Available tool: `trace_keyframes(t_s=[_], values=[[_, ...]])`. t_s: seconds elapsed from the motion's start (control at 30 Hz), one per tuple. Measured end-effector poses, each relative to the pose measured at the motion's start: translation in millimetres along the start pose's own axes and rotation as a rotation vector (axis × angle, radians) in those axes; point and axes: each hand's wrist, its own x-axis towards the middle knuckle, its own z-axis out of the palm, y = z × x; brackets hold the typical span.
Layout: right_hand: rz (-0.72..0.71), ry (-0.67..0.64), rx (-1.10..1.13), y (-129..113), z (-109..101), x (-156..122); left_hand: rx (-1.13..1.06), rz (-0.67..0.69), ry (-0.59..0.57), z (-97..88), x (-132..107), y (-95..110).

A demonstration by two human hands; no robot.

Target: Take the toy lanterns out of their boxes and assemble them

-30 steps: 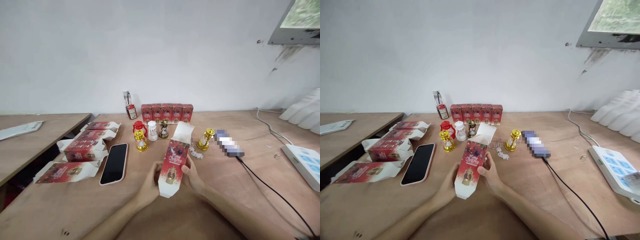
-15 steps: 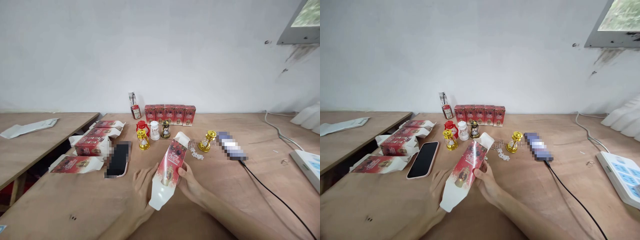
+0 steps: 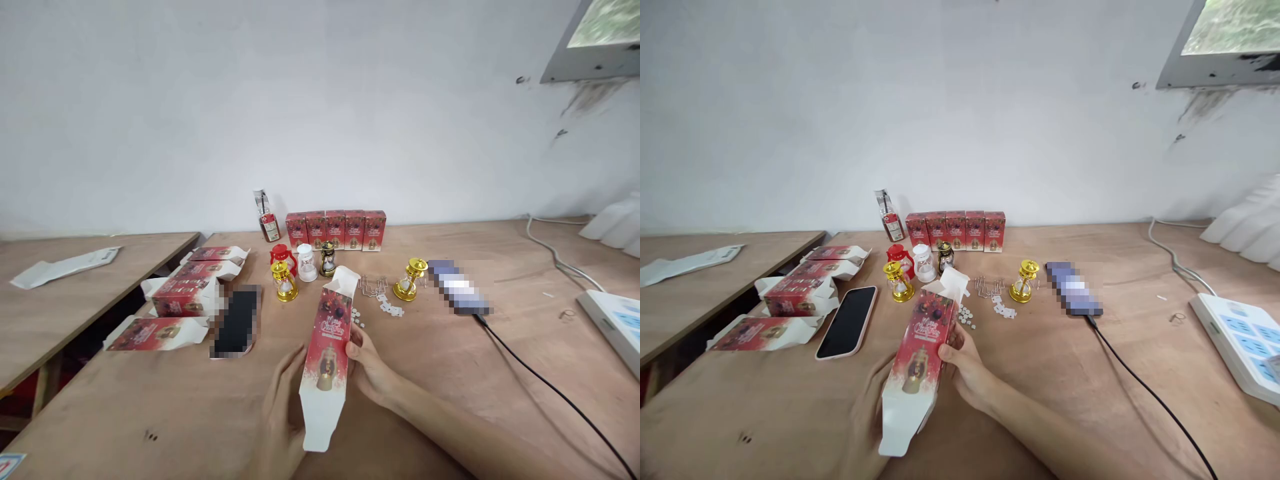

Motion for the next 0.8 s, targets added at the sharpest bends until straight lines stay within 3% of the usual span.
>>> trace_keyframes(t_s=[0.13,0.23,0.47,0.7,0.8], values=[[0.072,-0.063,0.059,0.6,1.3,-0.6,-0.061,0.013,0.05,-1.0,-9.0,8.2],[0.135,-0.096,0.088,-0.7,2.0,-1.3,-0.202,-0.067,0.084,3.4,-11.8,13.8],[0.178,-0.087,0.086,-1.0,0.4,-0.3,-0.307,-0.294,0.157,13.7,-23.6,-3.6],[0.139,-0.137,0.095,-5.1,-1.3,3.1,-0.439,-0.325,0.01,17.2,-18.8,4.1],[0.139,-0.143,0.095,-6.6,-2.0,4.2,-0.435,-0.309,-0.012,23.1,-20.5,-5.3]])
